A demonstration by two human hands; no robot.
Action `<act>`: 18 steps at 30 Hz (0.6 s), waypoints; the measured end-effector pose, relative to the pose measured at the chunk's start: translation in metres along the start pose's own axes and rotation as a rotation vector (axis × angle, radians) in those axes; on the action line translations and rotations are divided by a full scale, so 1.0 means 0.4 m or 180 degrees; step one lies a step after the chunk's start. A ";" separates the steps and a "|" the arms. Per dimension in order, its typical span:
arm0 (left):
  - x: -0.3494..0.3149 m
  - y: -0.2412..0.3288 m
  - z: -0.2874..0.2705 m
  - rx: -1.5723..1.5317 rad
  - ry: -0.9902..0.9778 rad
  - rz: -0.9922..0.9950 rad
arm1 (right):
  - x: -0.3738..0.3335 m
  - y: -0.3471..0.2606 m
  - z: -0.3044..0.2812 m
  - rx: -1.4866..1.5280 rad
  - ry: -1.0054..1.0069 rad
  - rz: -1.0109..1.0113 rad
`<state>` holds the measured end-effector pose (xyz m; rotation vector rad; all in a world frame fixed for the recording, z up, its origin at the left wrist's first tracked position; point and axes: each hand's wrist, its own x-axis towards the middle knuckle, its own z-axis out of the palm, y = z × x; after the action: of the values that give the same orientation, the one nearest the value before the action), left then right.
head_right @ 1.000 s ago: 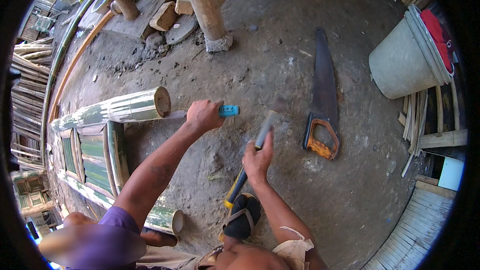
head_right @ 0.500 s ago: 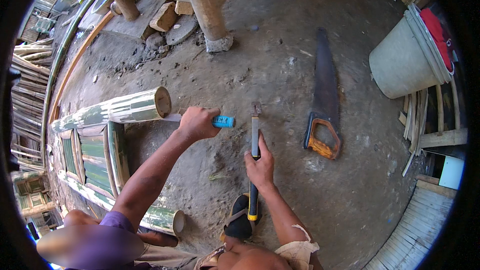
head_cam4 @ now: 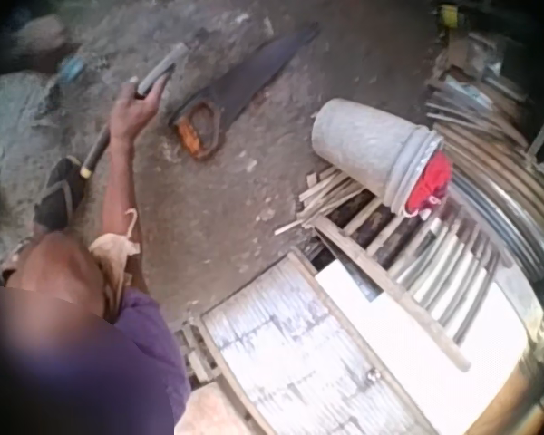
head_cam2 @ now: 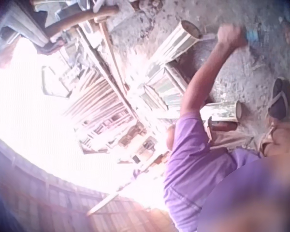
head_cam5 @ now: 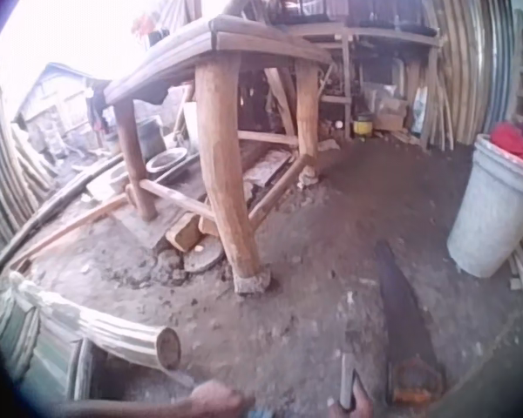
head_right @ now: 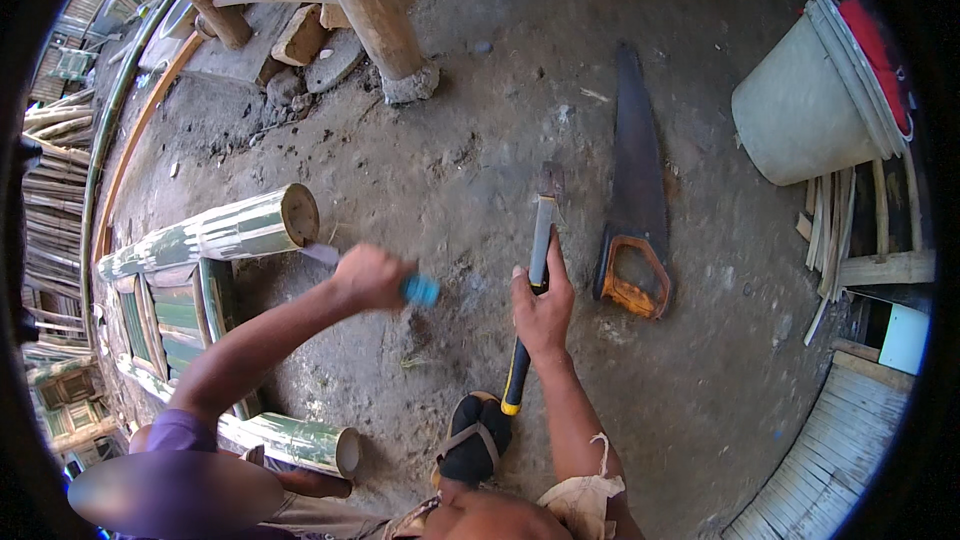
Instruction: The person constructs a bamboo frame by cutting bamboo poles with a hand saw and shaping them with a chisel and hammer. They mark measurements with a pencil and assemble the pieces into a rectangular structure.
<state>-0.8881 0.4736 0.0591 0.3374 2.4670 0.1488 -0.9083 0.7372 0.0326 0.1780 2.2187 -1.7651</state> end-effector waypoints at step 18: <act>0.259 0.012 -0.131 -0.0031 0.0485 -0.0798 | 0.088 -0.013 -0.026 0.0613 -0.0407 0.0515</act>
<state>-0.9982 0.5054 0.0413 0.0104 2.6327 0.0832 -0.9447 0.7431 0.0287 0.2703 1.8900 -1.8441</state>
